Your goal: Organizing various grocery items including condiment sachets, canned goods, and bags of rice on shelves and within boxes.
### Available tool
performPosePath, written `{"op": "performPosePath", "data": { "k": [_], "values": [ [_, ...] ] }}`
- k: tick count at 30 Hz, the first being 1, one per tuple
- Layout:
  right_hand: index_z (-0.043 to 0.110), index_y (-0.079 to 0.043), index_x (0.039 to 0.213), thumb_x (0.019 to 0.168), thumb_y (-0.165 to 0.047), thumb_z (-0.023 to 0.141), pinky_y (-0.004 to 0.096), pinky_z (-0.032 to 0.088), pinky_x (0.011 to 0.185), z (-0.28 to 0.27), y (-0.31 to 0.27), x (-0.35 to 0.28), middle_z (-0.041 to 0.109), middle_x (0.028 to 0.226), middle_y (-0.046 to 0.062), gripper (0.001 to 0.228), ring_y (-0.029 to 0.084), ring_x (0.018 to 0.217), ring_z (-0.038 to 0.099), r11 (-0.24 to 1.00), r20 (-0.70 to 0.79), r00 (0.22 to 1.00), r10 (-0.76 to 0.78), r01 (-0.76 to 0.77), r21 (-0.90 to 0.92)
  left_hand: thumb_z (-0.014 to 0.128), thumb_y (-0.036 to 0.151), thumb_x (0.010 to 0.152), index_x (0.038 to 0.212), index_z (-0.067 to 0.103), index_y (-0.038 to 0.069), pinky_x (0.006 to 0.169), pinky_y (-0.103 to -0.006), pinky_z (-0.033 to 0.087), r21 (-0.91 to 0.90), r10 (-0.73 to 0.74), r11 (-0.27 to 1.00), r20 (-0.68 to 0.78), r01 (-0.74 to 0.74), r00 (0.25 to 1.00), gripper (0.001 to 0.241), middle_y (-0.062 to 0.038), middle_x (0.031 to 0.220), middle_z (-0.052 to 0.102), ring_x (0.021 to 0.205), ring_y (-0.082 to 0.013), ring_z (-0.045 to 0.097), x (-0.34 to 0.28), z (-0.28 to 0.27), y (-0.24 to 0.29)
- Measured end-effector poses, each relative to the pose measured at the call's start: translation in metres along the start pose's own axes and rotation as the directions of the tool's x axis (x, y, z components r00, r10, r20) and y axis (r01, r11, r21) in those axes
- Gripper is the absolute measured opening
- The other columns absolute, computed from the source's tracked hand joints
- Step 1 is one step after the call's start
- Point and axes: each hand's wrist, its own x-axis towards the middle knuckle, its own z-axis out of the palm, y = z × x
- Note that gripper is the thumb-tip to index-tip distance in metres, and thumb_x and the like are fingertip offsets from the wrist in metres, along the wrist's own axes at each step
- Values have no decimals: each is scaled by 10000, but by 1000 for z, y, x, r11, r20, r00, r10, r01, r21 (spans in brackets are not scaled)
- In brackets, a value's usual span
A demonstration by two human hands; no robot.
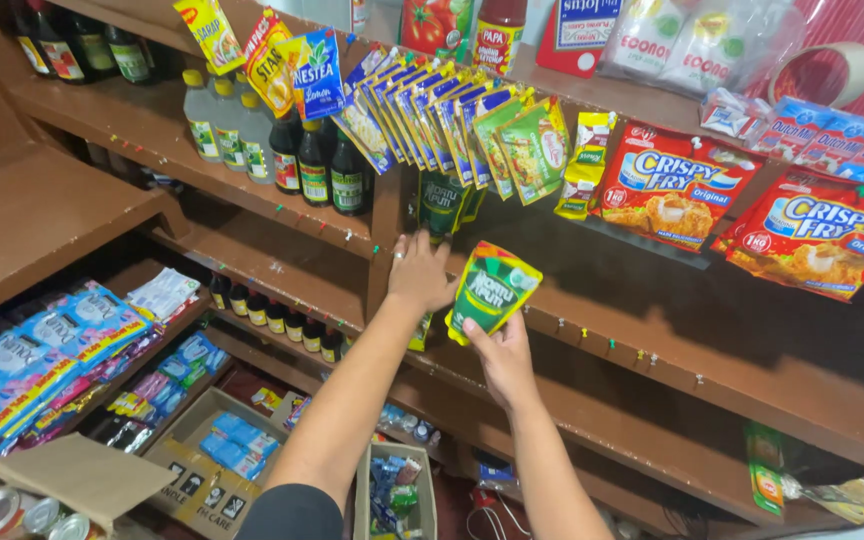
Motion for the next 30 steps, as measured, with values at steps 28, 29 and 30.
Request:
{"op": "performPosePath", "data": {
  "k": [28, 29, 30],
  "values": [
    [642, -1, 1101, 745, -199, 913, 299, 584, 701, 48, 38, 144, 766, 895, 89, 490, 125, 759, 725, 640, -21, 956, -293, 180, -747, 463, -130, 765, 1303, 601, -13, 1034, -384, 513, -739, -227, 659, -375, -142, 899, 568, -200, 1223, 625, 1147, -340, 642, -32, 3, -40],
    [624, 12, 1122, 738, -194, 916, 300, 593, 709, 48, 38, 145, 765, 902, 99, 525, 134, 775, 738, 640, -27, 959, -283, 168, -750, 492, -120, 758, 1295, 605, -12, 1052, -404, 489, -704, -216, 695, -398, -146, 891, 559, -206, 1248, 615, 1179, -368, 613, -31, 2, -40],
    [605, 24, 1143, 731, -189, 920, 302, 602, 717, 46, 39, 145, 764, 910, 110, 560, 143, 792, 751, 637, -34, 963, -269, 152, -756, 520, -110, 752, 1286, 609, -12, 1070, -425, 464, -671, -209, 727, -417, -145, 885, 551, -213, 1274, 606, 1211, -395, 583, -33, 3, -38]
  ]
}}
